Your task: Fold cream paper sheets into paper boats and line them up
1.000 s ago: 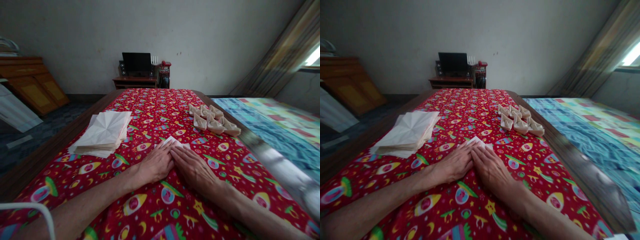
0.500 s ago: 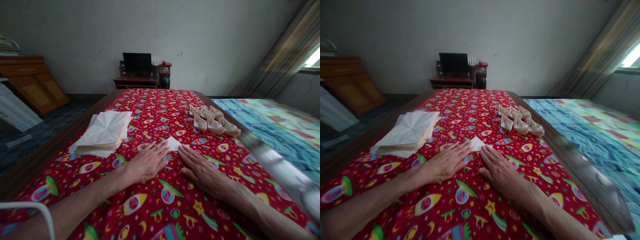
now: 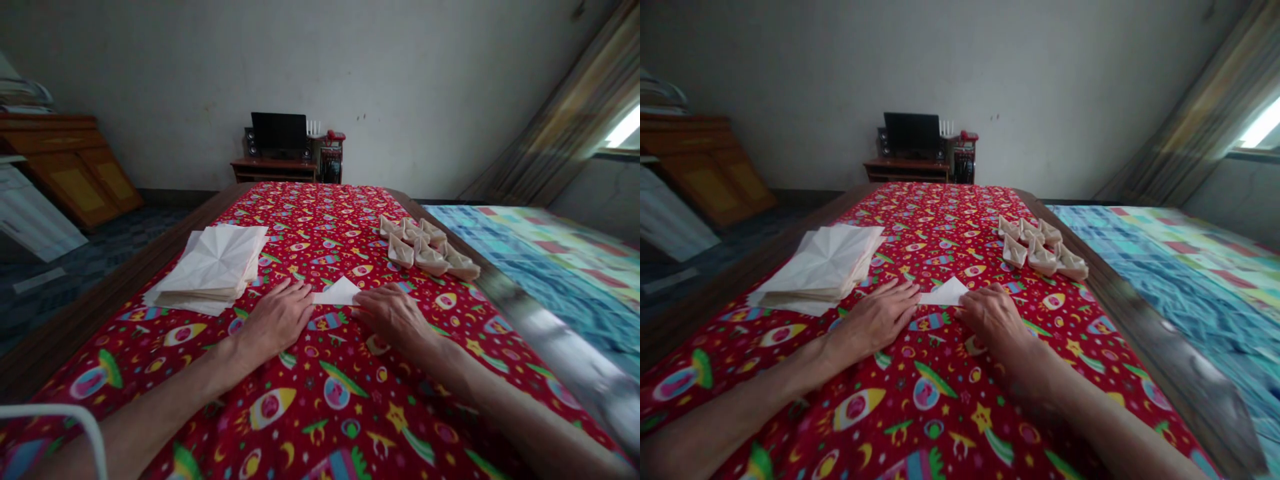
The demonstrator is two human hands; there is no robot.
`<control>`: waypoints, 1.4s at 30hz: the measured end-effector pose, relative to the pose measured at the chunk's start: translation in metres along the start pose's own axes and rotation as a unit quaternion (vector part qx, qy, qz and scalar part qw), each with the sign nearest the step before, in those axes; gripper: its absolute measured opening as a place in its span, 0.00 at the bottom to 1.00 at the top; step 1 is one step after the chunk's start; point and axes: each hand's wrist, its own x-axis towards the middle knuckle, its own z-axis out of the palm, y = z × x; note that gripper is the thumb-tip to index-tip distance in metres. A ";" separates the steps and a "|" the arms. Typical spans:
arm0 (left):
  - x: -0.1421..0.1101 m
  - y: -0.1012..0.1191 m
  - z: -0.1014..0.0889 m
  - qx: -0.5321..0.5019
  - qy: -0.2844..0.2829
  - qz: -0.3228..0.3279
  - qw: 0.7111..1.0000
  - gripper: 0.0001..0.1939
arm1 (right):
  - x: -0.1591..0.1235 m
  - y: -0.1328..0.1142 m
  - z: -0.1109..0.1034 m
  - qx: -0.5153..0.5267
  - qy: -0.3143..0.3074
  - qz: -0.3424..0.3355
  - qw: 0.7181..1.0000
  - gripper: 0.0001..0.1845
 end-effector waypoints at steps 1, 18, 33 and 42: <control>0.001 -0.003 0.002 -0.003 0.014 -0.003 1.000 0.17 | 0.007 0.000 -0.002 -0.017 -0.014 0.006 1.000 0.13; 0.004 -0.012 0.012 -0.114 0.052 -0.016 0.992 0.20 | 0.018 0.004 0.001 -0.100 -0.001 -0.098 0.990 0.11; 0.034 -0.022 0.013 -0.174 0.020 0.014 0.984 0.12 | 0.023 0.007 -0.004 -0.040 -0.001 -0.043 0.998 0.10; 0.037 -0.022 0.020 -0.209 0.058 -0.010 0.976 0.10 | 0.022 -0.004 0.002 -0.126 0.015 -0.024 0.992 0.08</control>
